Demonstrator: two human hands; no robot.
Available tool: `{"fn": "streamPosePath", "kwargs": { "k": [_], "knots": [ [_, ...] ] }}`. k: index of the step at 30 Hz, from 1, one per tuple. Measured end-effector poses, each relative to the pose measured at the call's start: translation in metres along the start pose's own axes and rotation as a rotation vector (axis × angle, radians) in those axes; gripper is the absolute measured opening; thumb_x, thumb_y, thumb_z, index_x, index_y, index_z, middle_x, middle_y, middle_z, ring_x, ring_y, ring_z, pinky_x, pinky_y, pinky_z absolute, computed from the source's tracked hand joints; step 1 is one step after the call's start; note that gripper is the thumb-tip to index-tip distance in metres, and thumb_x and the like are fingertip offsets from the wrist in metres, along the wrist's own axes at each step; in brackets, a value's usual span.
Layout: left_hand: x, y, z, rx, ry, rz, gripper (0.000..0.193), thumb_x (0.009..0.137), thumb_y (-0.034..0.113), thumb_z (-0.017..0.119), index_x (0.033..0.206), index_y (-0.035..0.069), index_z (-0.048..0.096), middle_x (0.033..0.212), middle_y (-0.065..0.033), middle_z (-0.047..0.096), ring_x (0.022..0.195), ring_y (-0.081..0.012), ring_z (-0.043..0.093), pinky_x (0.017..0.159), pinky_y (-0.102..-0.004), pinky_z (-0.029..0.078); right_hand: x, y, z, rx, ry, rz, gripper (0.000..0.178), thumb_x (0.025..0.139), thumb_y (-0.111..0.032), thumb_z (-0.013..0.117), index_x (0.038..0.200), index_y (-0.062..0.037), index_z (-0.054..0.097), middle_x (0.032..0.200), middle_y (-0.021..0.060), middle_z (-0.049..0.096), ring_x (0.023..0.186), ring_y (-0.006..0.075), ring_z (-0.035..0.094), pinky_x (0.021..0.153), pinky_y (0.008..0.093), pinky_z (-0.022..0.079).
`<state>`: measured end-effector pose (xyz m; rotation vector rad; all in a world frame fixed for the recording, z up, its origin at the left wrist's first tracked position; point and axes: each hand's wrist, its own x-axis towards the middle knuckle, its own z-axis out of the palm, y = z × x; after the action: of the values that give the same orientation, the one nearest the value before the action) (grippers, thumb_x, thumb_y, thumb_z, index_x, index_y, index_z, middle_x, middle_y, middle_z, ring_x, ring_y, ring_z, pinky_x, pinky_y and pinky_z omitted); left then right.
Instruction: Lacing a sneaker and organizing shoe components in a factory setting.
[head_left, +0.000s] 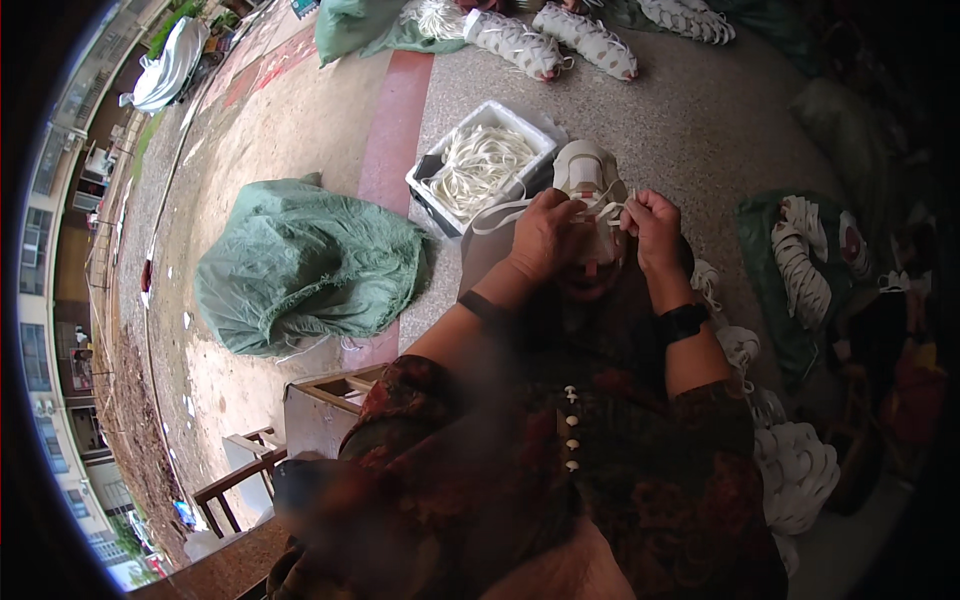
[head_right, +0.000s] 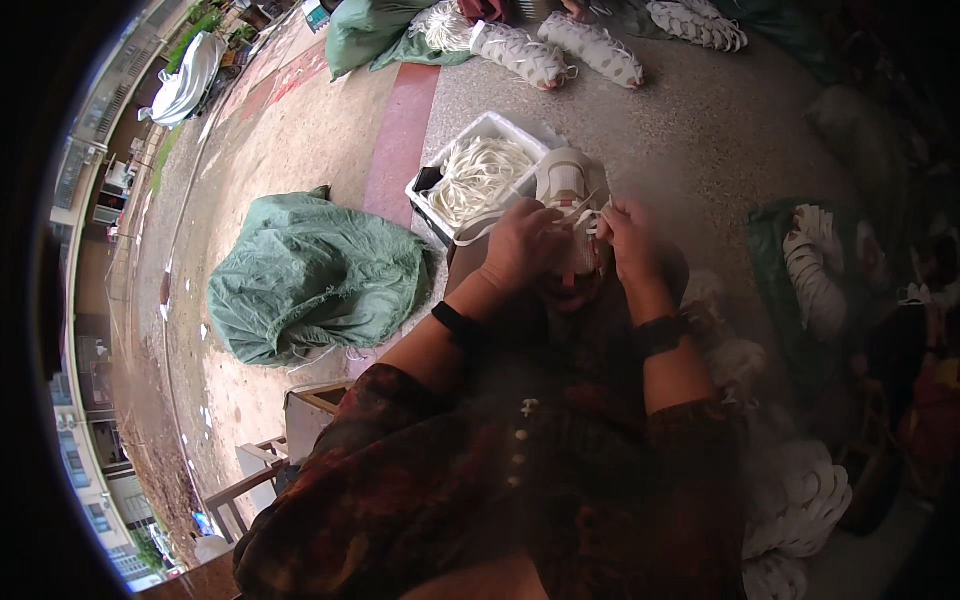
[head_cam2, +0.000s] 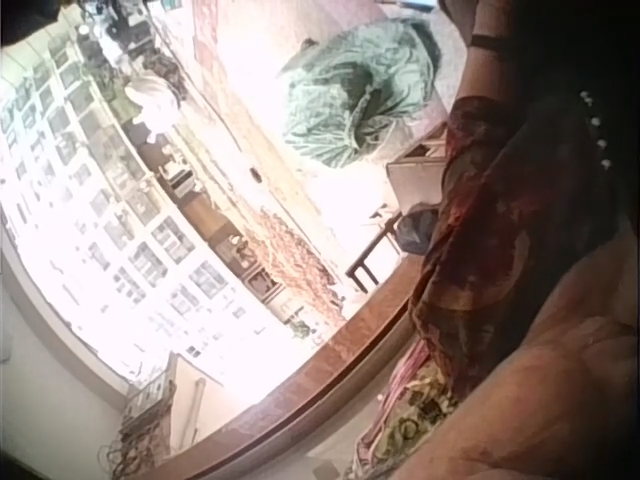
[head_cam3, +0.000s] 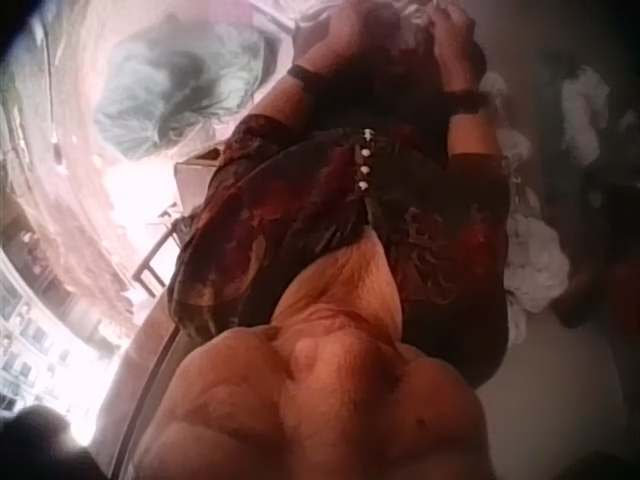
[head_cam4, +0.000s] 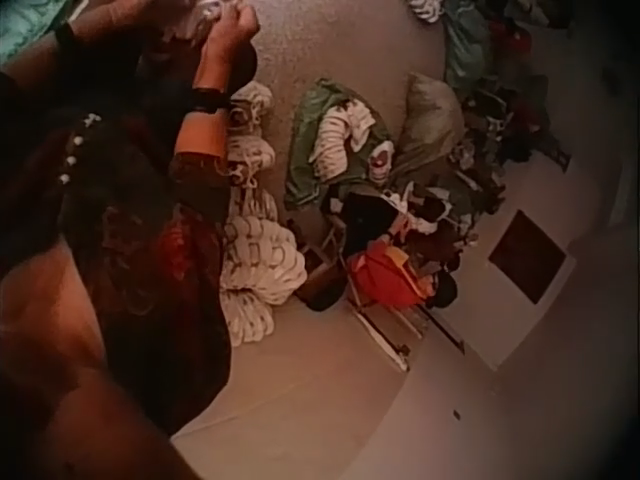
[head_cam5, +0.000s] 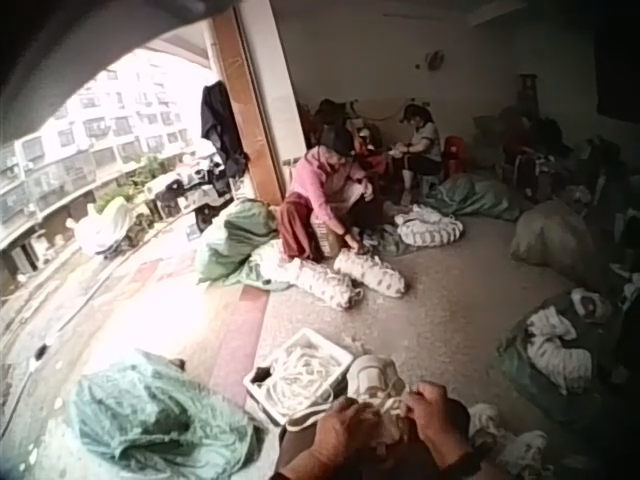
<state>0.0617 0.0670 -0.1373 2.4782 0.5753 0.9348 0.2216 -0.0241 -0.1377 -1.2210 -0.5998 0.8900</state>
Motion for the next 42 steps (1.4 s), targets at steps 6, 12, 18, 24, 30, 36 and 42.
{"fn": "streamPosePath", "kwargs": {
  "k": [6,12,18,24,30,36,42],
  "knots": [
    [0.007,-0.006,0.011,-0.06,-0.063,0.044,0.01,0.07,0.013,0.067,0.079,0.009,0.067,0.076,-0.0074,0.06,0.075,-0.0272,0.059,0.067,-0.0355,0.05,-0.011,-0.005,0.015,-0.147,-0.118,-0.092,0.01,0.088,-0.006,0.056,0.08,-0.001,0.061,0.064,0.0004,0.057,0.055,0.0044,0.048,0.05,0.0187,0.036],
    [-0.01,-0.005,-0.007,-0.767,-0.111,-0.507,0.008,0.077,0.011,0.069,0.081,0.004,0.068,0.079,-0.0057,0.063,0.079,-0.0159,0.061,0.071,-0.0266,0.048,-0.009,-0.005,0.001,-0.208,-0.093,0.099,0.01,0.086,-0.005,0.056,0.08,0.0002,0.062,0.063,0.0022,0.059,0.055,0.005,0.052,0.05,0.0195,0.041],
    [-0.02,-0.016,-0.009,-0.747,-0.1,-0.342,0.003,0.079,0.004,0.066,0.081,0.002,0.066,0.083,-0.0022,0.063,0.082,-0.0094,0.057,0.075,-0.0244,0.046,-0.005,-0.007,0.015,-0.7,-0.112,-0.039,0.01,0.079,-0.006,0.058,0.075,0.0022,0.06,0.065,0.0137,0.062,0.06,0.0239,0.06,0.056,0.0326,0.047],
    [-0.023,-0.015,-0.012,-0.794,-0.131,-0.396,0.004,0.078,0.001,0.067,0.081,0.003,0.064,0.082,-0.0014,0.062,0.082,-0.0089,0.057,0.075,-0.0246,0.046,-0.004,-0.023,0.04,-1.283,-0.144,-0.125,0.014,0.077,-0.01,0.057,0.078,0.0017,0.064,0.08,0.0229,0.062,0.08,0.0402,0.061,0.07,0.0465,0.049],
    [-0.023,-0.016,-0.011,-0.801,-0.128,-0.345,0.004,0.078,0.001,0.067,0.081,0.003,0.064,0.082,-0.0019,0.062,0.081,-0.0092,0.057,0.075,-0.0247,0.046,-0.002,-0.02,0.044,-1.358,-0.194,-0.056,0.015,0.075,-0.014,0.06,0.082,-0.0028,0.067,0.082,0.0226,0.063,0.08,0.0386,0.062,0.072,0.0457,0.05],
    [-0.023,-0.016,-0.015,-0.808,-0.147,-0.346,0.008,0.082,0.008,0.066,0.082,0.001,0.063,0.078,-0.0041,0.061,0.075,-0.01,0.057,0.071,-0.0249,0.046,-0.001,0.005,0.046,-1.304,-0.108,-0.29,0.008,0.072,-0.012,0.065,0.077,-0.0063,0.067,0.084,0.0175,0.06,0.08,0.0364,0.06,0.07,0.0444,0.049],
    [-0.015,-0.014,-0.02,-0.726,-0.138,-0.522,0.02,0.086,0.021,0.061,0.085,0.001,0.064,0.073,-0.007,0.061,0.07,-0.0152,0.058,0.065,-0.0289,0.047,-0.008,0.02,0.025,-0.954,0.019,-0.467,0.006,0.066,-0.001,0.063,0.07,-0.0057,0.062,0.078,0.0132,0.057,0.083,0.0329,0.055,0.073,0.0411,0.046]
  ]
}}
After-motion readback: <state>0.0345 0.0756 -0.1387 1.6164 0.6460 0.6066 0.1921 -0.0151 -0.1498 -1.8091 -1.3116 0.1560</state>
